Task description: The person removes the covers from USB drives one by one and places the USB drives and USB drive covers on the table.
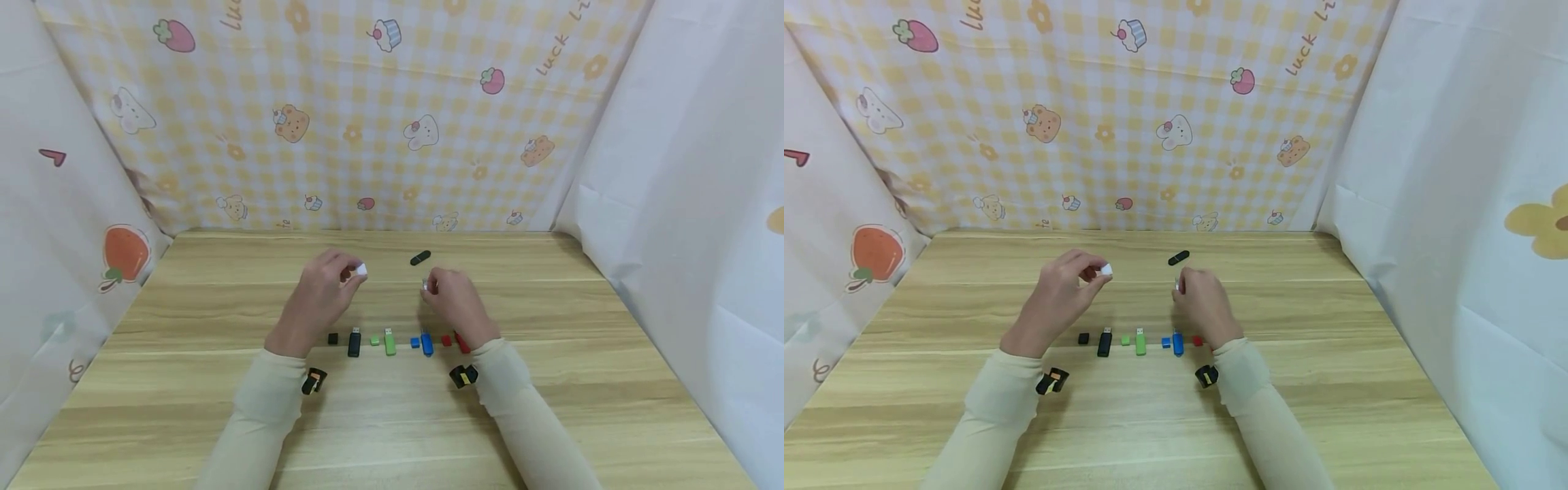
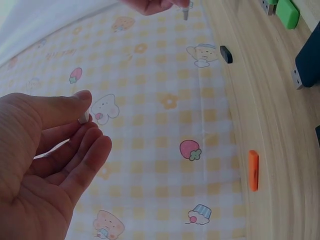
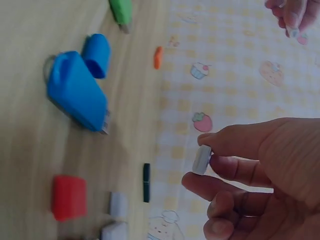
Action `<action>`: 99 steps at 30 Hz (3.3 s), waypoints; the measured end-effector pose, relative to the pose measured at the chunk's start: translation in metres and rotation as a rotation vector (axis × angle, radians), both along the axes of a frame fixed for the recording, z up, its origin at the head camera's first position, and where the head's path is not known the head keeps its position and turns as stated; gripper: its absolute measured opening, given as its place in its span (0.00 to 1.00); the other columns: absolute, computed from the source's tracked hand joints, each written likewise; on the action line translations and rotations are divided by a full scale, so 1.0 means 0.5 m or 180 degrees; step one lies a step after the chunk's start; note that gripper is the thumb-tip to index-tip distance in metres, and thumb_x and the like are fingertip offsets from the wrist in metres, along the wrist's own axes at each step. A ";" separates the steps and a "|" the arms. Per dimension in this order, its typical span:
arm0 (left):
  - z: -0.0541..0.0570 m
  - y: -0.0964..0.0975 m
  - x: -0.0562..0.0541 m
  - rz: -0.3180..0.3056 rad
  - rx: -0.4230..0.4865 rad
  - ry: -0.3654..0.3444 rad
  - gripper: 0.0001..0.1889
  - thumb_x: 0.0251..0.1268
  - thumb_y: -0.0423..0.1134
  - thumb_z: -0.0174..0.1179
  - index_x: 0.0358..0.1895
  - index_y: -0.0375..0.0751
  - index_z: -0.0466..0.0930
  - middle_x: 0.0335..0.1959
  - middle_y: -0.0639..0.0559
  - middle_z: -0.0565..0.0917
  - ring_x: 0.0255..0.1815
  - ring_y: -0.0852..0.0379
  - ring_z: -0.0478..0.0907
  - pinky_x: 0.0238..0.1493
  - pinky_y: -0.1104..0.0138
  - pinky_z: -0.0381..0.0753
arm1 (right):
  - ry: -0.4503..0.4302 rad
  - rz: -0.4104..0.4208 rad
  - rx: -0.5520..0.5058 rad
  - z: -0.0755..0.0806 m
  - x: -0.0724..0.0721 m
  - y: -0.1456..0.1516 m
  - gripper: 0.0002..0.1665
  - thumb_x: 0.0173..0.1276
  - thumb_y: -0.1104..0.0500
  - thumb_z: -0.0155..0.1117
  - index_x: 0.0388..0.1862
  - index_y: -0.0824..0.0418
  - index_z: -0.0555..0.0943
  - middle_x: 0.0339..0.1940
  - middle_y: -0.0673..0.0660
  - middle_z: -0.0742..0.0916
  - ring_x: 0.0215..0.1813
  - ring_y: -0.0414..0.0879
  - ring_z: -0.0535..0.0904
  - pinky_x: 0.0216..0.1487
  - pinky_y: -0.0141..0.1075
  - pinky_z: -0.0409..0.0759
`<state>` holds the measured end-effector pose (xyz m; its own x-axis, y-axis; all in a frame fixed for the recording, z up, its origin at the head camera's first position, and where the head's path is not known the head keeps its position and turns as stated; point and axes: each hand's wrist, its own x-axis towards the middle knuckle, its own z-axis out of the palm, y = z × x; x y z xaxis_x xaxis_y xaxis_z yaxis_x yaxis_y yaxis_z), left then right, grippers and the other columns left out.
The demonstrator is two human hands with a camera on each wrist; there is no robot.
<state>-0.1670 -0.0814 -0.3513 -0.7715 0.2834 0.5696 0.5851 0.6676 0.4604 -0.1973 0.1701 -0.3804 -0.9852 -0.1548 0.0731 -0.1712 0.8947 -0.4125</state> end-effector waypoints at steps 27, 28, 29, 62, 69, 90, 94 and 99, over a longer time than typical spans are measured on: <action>-0.006 0.014 0.002 -0.0017 -0.0193 -0.0090 0.09 0.71 0.32 0.73 0.48 0.30 0.89 0.44 0.41 0.88 0.41 0.48 0.84 0.43 0.61 0.90 | -0.0486 0.0068 0.0241 -0.059 -0.018 -0.032 0.13 0.75 0.62 0.71 0.29 0.61 0.80 0.25 0.54 0.83 0.26 0.45 0.79 0.28 0.33 0.76; -0.006 0.015 0.003 -0.0018 -0.0199 -0.0084 0.09 0.71 0.32 0.73 0.48 0.30 0.89 0.44 0.41 0.88 0.41 0.48 0.84 0.43 0.61 0.90 | -0.0488 0.0082 0.0240 -0.057 -0.018 -0.032 0.13 0.75 0.62 0.72 0.29 0.61 0.80 0.25 0.54 0.83 0.26 0.45 0.79 0.28 0.32 0.76; -0.006 0.016 0.003 -0.0021 -0.0204 -0.0079 0.09 0.70 0.32 0.73 0.48 0.31 0.89 0.44 0.41 0.88 0.41 0.48 0.84 0.43 0.60 0.90 | -0.0497 0.0096 0.0236 -0.056 -0.017 -0.031 0.12 0.75 0.62 0.72 0.29 0.61 0.81 0.25 0.54 0.84 0.26 0.45 0.79 0.28 0.32 0.76; -0.072 0.169 -0.054 -0.0120 -0.0862 -0.1621 0.08 0.77 0.30 0.65 0.53 0.33 0.87 0.45 0.45 0.87 0.42 0.53 0.80 0.50 0.62 0.88 | 0.0221 0.0230 -0.0097 0.080 0.006 0.056 0.08 0.78 0.57 0.70 0.41 0.61 0.87 0.40 0.58 0.89 0.40 0.51 0.81 0.42 0.42 0.84; -0.082 0.198 -0.090 -0.0229 -0.1250 -0.1794 0.07 0.77 0.25 0.59 0.49 0.33 0.86 0.33 0.47 0.84 0.29 0.54 0.77 0.29 0.69 0.79 | 0.0257 0.0219 -0.0117 0.083 0.008 0.065 0.08 0.77 0.57 0.71 0.40 0.60 0.86 0.40 0.57 0.89 0.40 0.50 0.82 0.44 0.43 0.85; -0.101 0.220 -0.128 -0.0210 -0.1732 -0.1981 0.07 0.79 0.28 0.59 0.42 0.36 0.87 0.25 0.50 0.77 0.25 0.56 0.72 0.27 0.69 0.72 | 0.0192 0.0241 -0.0142 0.086 0.006 0.074 0.07 0.77 0.56 0.72 0.41 0.60 0.87 0.41 0.57 0.89 0.45 0.51 0.82 0.50 0.45 0.85; -0.101 0.221 -0.131 -0.0216 -0.1744 -0.2032 0.08 0.80 0.29 0.58 0.43 0.36 0.87 0.24 0.50 0.76 0.25 0.55 0.72 0.27 0.69 0.72 | 0.0192 0.0244 -0.0156 0.087 0.007 0.074 0.07 0.77 0.57 0.72 0.41 0.60 0.87 0.41 0.57 0.90 0.45 0.51 0.83 0.50 0.46 0.85; -0.099 0.222 -0.129 -0.0214 -0.1740 -0.2038 0.08 0.80 0.28 0.58 0.43 0.36 0.87 0.25 0.50 0.76 0.25 0.55 0.72 0.27 0.69 0.72 | 0.0167 0.0245 -0.0175 0.088 0.007 0.075 0.07 0.77 0.57 0.72 0.42 0.60 0.87 0.42 0.57 0.90 0.46 0.52 0.83 0.51 0.46 0.85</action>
